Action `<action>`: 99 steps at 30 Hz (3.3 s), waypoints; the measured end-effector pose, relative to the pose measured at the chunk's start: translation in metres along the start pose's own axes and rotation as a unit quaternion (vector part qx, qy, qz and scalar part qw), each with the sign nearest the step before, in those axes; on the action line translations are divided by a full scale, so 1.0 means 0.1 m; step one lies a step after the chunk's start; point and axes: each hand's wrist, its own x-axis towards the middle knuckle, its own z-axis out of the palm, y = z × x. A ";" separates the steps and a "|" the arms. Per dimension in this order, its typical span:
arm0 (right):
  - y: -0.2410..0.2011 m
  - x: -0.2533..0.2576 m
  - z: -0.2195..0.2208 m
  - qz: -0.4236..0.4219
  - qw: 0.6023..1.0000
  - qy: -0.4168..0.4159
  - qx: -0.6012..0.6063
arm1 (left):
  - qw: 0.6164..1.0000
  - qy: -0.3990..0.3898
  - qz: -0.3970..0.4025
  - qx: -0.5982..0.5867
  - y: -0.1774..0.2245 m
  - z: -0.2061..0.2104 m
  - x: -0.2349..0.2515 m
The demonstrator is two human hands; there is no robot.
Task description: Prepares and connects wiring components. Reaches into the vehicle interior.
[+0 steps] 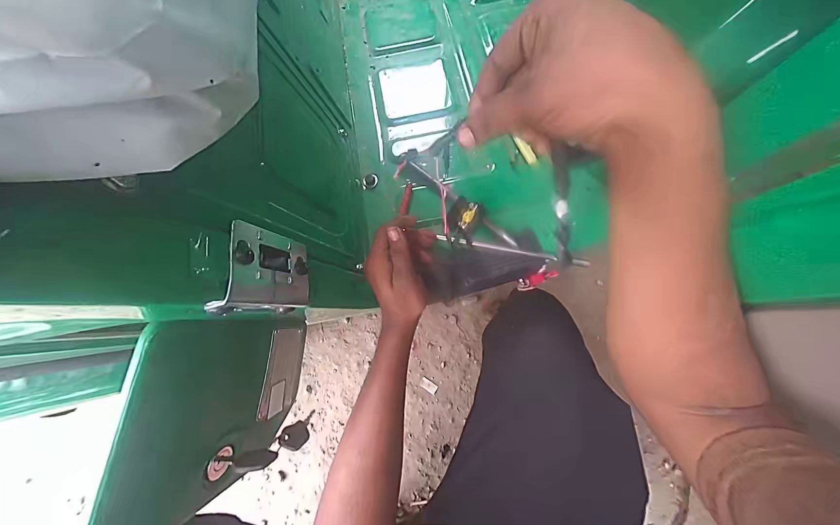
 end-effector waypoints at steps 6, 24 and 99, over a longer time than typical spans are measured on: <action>0.14 0.30 0.04 -0.028 0.995 0.090 -0.035 | 0.997 -0.058 0.024 0.035 -0.04 -0.02 -0.01; 0.07 0.00 -0.10 -0.214 0.928 0.305 0.012 | 0.991 -0.111 -0.018 -0.077 1.09 -0.16 -0.36; 0.28 -0.93 0.84 -0.456 0.855 0.197 -0.147 | 0.964 -0.016 0.159 0.214 1.05 -0.78 -0.56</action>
